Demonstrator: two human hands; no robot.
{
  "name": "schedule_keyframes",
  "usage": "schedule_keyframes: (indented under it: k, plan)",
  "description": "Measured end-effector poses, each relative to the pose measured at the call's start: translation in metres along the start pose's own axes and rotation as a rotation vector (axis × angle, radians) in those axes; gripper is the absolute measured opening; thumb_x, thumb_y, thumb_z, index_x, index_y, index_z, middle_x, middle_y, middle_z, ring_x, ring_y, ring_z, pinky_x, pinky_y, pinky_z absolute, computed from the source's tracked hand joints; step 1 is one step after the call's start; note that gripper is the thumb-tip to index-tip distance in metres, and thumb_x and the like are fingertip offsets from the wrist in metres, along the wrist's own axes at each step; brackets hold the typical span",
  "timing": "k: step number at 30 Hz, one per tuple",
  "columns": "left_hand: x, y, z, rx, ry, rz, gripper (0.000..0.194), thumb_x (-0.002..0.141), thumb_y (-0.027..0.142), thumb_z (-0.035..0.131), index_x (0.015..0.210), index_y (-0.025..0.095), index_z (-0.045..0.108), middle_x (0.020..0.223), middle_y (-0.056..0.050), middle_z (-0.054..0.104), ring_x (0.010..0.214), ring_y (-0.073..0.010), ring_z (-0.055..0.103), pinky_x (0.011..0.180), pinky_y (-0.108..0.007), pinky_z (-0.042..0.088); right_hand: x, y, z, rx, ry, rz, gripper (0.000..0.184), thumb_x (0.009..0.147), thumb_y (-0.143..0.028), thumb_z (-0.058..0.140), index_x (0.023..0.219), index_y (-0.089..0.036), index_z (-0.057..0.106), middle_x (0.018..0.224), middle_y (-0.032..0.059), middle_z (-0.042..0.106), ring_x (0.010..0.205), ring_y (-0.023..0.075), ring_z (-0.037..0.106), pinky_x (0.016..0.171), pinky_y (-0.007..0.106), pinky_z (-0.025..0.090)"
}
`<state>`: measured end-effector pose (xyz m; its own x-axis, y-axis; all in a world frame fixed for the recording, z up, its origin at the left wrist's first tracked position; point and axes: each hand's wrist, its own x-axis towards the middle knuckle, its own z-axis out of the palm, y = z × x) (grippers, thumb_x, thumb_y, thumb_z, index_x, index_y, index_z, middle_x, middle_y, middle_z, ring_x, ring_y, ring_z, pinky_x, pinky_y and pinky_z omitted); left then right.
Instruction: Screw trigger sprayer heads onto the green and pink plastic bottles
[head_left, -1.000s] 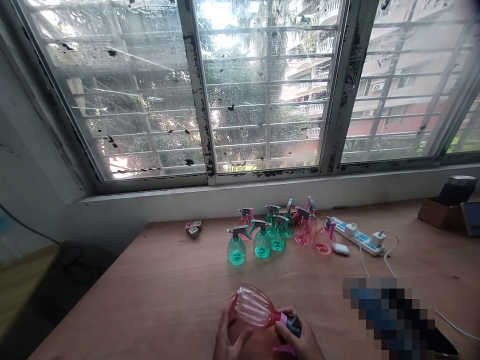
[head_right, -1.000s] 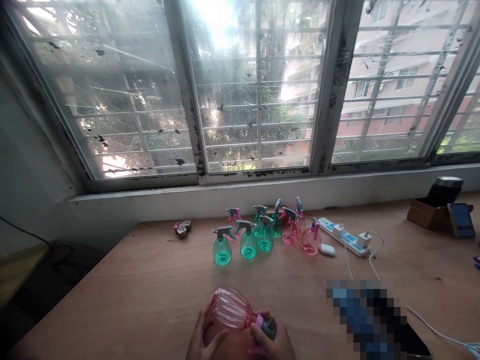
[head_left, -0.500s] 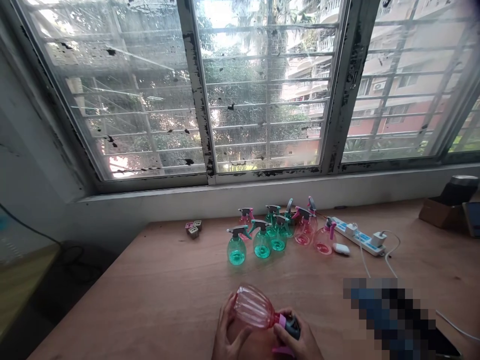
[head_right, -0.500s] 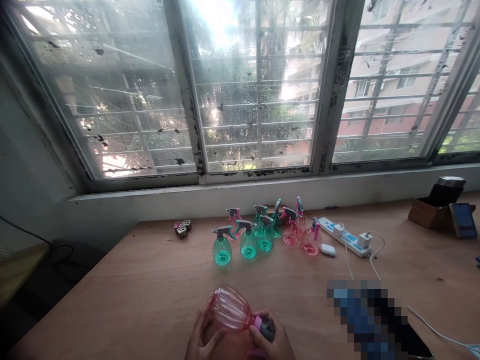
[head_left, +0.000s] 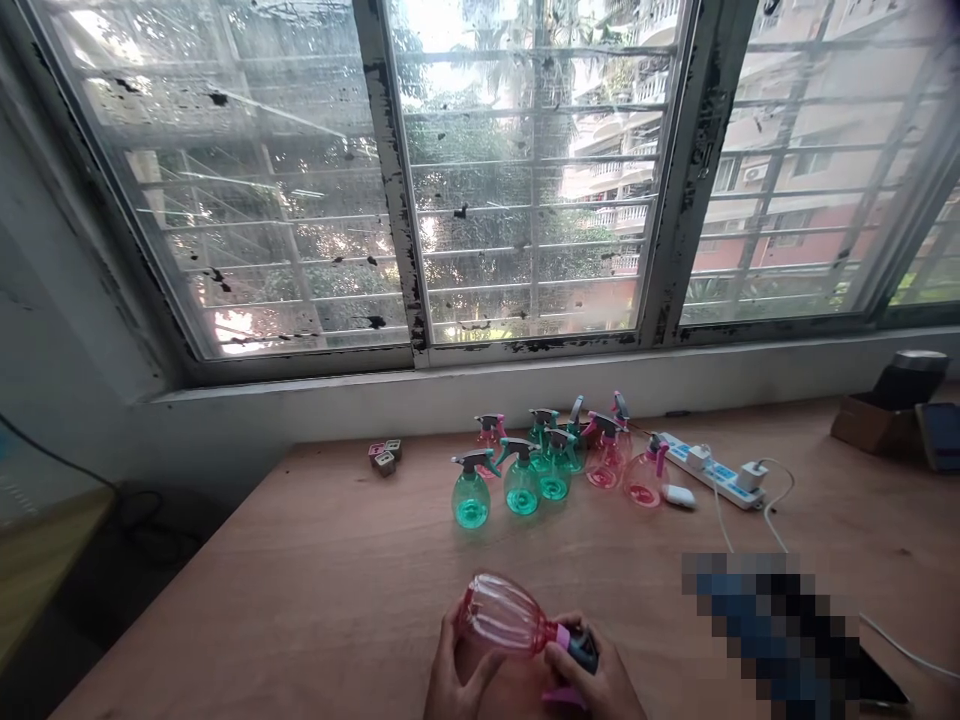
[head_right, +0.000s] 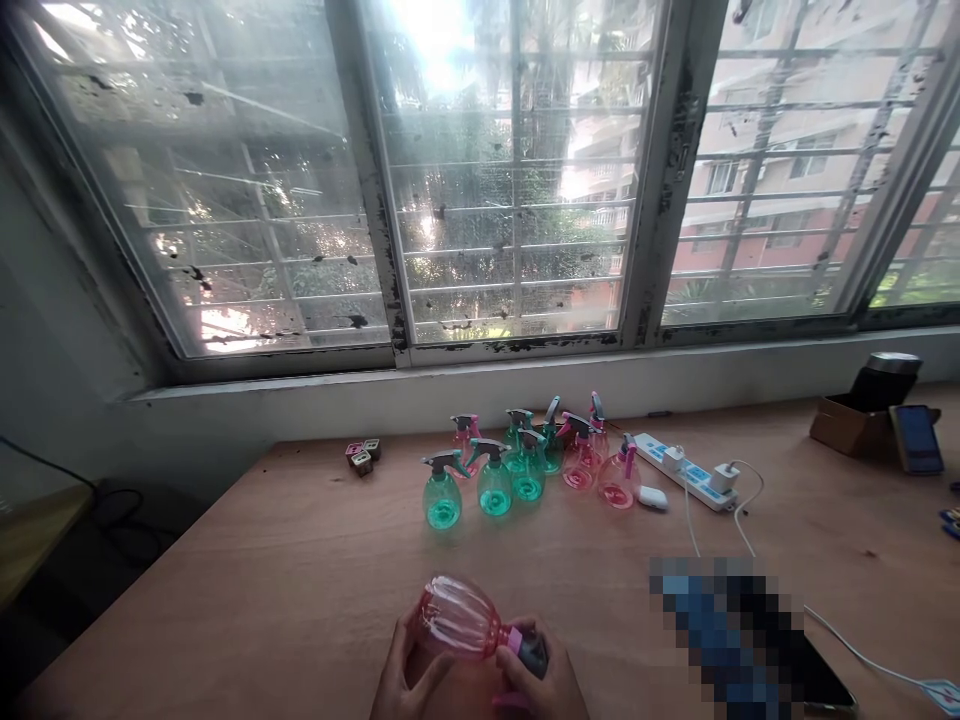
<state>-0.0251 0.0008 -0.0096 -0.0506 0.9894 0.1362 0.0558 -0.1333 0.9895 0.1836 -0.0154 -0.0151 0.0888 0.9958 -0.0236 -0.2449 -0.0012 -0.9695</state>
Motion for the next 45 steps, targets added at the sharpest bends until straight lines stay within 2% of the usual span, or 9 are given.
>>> schedule_keyframes:
  k: [5, 10, 15, 21, 28, 33, 37, 42, 45]
  plan:
    - [0.0, 0.001, 0.001, 0.015, -0.028, 0.013, 0.065, 0.074, 0.039, 0.081, 0.134, 0.025, 0.059, 0.146, -0.011, 0.058, 0.138, -0.0334, 0.049, 0.119, -0.047, 0.033, 0.002, 0.006, -0.002, 0.046, 0.013, 0.06, 0.054, 0.065, -0.062, 0.083, 0.091, -0.018, 0.064, 0.056, -0.001, 0.065, 0.052, 0.0198, 0.062, 0.049, 0.032, 0.058]
    - [-0.002, -0.005, 0.006, -0.037, 0.048, 0.002, 0.077, 0.069, 0.052, 0.082, 0.135, 0.021, 0.056, 0.141, -0.013, 0.062, 0.136, -0.0347, 0.051, 0.119, -0.046, 0.034, 0.003, 0.008, -0.004, -0.042, 0.008, -0.066, 0.048, 0.067, -0.058, 0.083, 0.087, -0.017, 0.068, 0.067, 0.0029, 0.07, 0.06, 0.0216, 0.065, 0.058, 0.033, 0.055]
    - [0.0, -0.003, 0.003, -0.033, 0.002, -0.059, 0.068, 0.077, 0.054, 0.075, 0.134, 0.021, 0.057, 0.141, -0.013, 0.062, 0.134, -0.0337, 0.055, 0.115, -0.044, 0.041, 0.003, 0.005, -0.002, -0.07, 0.023, -0.085, 0.047, 0.068, -0.059, 0.081, 0.086, -0.018, 0.069, 0.066, 0.0022, 0.069, 0.059, 0.0218, 0.064, 0.058, 0.032, 0.052]
    - [0.001, -0.004, 0.0, 0.06, 0.01, -0.025, 0.066, 0.077, 0.052, 0.076, 0.133, 0.02, 0.06, 0.146, -0.014, 0.057, 0.139, -0.0355, 0.049, 0.12, -0.049, 0.032, 0.005, 0.009, -0.003, -0.027, 0.007, -0.031, 0.049, 0.069, -0.06, 0.08, 0.089, -0.017, 0.066, 0.057, -0.0003, 0.066, 0.051, 0.0189, 0.061, 0.053, 0.029, 0.048]
    - [-0.003, -0.018, 0.003, -0.025, 0.077, 0.061, 0.08, 0.067, 0.062, 0.079, 0.133, 0.022, 0.058, 0.143, -0.014, 0.059, 0.139, -0.0381, 0.047, 0.12, -0.05, 0.032, 0.005, 0.013, -0.005, -0.184, -0.02, -0.096, 0.044, 0.071, -0.059, 0.076, 0.085, -0.018, 0.068, 0.069, 0.0041, 0.071, 0.063, 0.0231, 0.064, 0.062, 0.034, 0.05]
    - [0.002, -0.021, -0.001, -0.007, 0.071, 0.005, 0.065, 0.079, 0.057, 0.071, 0.13, 0.019, 0.058, 0.137, -0.017, 0.062, 0.131, -0.0353, 0.057, 0.114, -0.049, 0.041, 0.007, 0.015, -0.006, -0.219, -0.04, -0.111, 0.043, 0.073, -0.059, 0.074, 0.084, -0.018, 0.069, 0.07, 0.0036, 0.069, 0.065, 0.0226, 0.062, 0.063, 0.033, 0.048]
    - [0.006, -0.02, -0.009, 0.055, 0.043, 0.066, 0.059, 0.079, 0.048, 0.075, 0.13, 0.021, 0.062, 0.149, -0.013, 0.053, 0.142, -0.0319, 0.044, 0.121, -0.044, 0.031, 0.008, 0.017, -0.007, -0.133, -0.039, -0.053, 0.046, 0.072, -0.061, 0.076, 0.085, -0.018, 0.068, 0.062, 0.0006, 0.066, 0.057, 0.02, 0.06, 0.056, 0.031, 0.047]
    - [0.008, -0.024, -0.017, 0.21, -0.079, 0.18, 0.061, 0.084, 0.039, 0.072, 0.14, 0.024, 0.055, 0.153, -0.012, 0.048, 0.147, -0.0297, 0.037, 0.123, -0.044, 0.026, 0.009, 0.017, -0.007, -0.071, -0.028, -0.037, 0.048, 0.072, -0.061, 0.076, 0.088, -0.017, 0.066, 0.06, 0.0005, 0.066, 0.054, 0.0202, 0.061, 0.055, 0.031, 0.048]
    - [0.005, -0.032, -0.013, 0.177, -0.031, 0.156, 0.069, 0.08, 0.044, 0.076, 0.142, 0.024, 0.051, 0.15, -0.013, 0.051, 0.143, -0.0319, 0.042, 0.121, -0.047, 0.028, 0.008, 0.018, -0.007, -0.112, -0.03, -0.066, 0.045, 0.072, -0.059, 0.077, 0.086, -0.018, 0.068, 0.065, 0.0026, 0.069, 0.06, 0.0217, 0.063, 0.06, 0.032, 0.05]
